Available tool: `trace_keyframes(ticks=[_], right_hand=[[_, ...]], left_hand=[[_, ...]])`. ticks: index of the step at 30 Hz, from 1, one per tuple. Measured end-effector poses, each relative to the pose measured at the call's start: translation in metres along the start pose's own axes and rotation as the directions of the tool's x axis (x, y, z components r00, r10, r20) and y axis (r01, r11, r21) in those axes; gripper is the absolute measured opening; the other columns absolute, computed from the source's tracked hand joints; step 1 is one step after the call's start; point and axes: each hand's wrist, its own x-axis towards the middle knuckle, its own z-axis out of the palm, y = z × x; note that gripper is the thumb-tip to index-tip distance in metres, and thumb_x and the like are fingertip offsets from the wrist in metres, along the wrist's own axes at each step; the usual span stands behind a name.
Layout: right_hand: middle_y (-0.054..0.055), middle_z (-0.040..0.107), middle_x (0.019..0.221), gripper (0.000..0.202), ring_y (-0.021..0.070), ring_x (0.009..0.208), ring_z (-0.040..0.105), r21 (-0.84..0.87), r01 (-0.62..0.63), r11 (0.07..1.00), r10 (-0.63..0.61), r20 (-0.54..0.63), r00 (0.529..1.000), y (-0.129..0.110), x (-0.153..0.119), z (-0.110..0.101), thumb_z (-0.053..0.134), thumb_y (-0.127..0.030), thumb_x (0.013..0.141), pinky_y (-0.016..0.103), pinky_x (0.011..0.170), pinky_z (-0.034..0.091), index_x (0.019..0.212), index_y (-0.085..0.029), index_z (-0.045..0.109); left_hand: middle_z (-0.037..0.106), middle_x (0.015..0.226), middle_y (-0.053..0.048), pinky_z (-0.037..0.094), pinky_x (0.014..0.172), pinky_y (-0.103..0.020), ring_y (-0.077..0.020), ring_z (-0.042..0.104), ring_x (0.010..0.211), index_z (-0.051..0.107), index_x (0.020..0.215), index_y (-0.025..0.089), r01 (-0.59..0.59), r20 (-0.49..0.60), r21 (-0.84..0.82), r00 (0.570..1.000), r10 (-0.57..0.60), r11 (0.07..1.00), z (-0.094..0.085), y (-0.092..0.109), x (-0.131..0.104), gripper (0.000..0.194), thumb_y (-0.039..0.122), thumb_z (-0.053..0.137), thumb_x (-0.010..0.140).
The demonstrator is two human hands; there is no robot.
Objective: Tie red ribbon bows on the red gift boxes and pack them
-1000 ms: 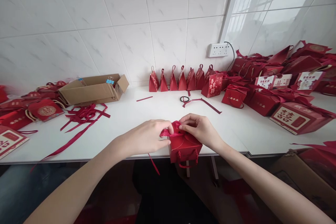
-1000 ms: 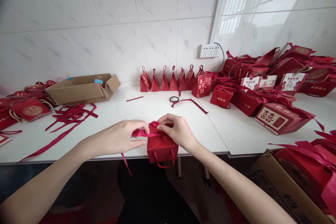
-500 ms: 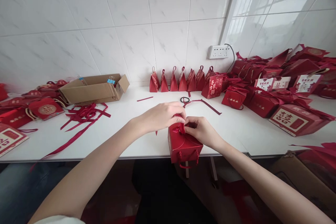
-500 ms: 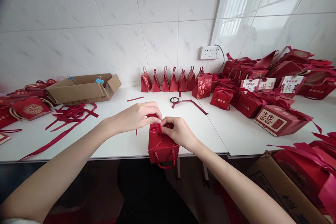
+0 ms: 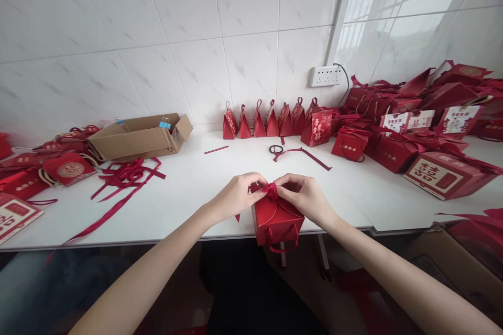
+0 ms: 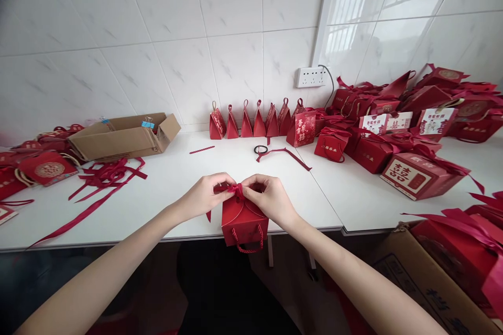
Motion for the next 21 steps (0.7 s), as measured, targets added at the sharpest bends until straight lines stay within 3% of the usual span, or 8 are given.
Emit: trace_keyframes(ticks=[7,11,17,21], right_hand=[[0.0,0.065,0.067,0.009,0.0122,0.06,0.057,-0.138,0.067,0.988,-0.075,-0.057,0.996,-0.001,-0.003,0.001,0.056,-0.024,0.07,0.024,0.057,0.046,0.065,-0.017,0.059],[0.001,0.065,0.07,0.013,0.0125,0.062,0.057,-0.172,0.115,0.978,-0.12,-0.024,0.992,-0.001,-0.003,-0.004,0.056,-0.028,0.075,0.025,0.06,0.046,0.068,-0.017,0.06],[0.002,0.066,0.073,0.017,0.0155,0.07,0.06,-0.152,0.18,0.972,-0.166,0.098,0.981,0.001,0.001,-0.017,0.054,-0.032,0.081,0.029,0.068,0.047,0.075,-0.018,0.061],[0.002,0.065,0.079,0.011,0.0161,0.072,0.061,-0.23,0.275,0.934,-0.271,0.049,0.961,0.008,0.001,-0.016,0.052,-0.029,0.084,0.031,0.069,0.049,0.083,-0.02,0.058]], left_hand=[[0.061,0.093,-0.005,0.043,0.084,-0.031,-0.0189,0.055,0.093,0.064,0.08,0.018,-0.025,0.006,-0.003,1.0,0.025,1.0,0.009,0.007,-0.003,0.016,0.031,0.055,0.081],[0.059,0.106,-0.006,0.04,0.092,-0.034,-0.0213,0.053,0.102,0.067,0.078,0.019,0.094,-0.016,-0.131,0.995,-0.097,0.987,0.013,0.009,-0.001,0.027,0.04,0.052,0.083],[0.052,0.121,-0.006,0.038,0.097,-0.034,-0.0219,0.05,0.112,0.07,0.083,0.02,0.2,0.061,-0.396,0.98,-0.192,0.896,0.017,0.008,0.002,0.026,0.038,0.05,0.084],[0.05,0.125,-0.004,0.038,0.098,-0.034,-0.0243,0.048,0.117,0.071,0.075,0.02,0.253,0.097,-0.536,0.966,-0.239,0.806,0.017,0.009,0.003,0.024,0.036,0.054,0.081]])
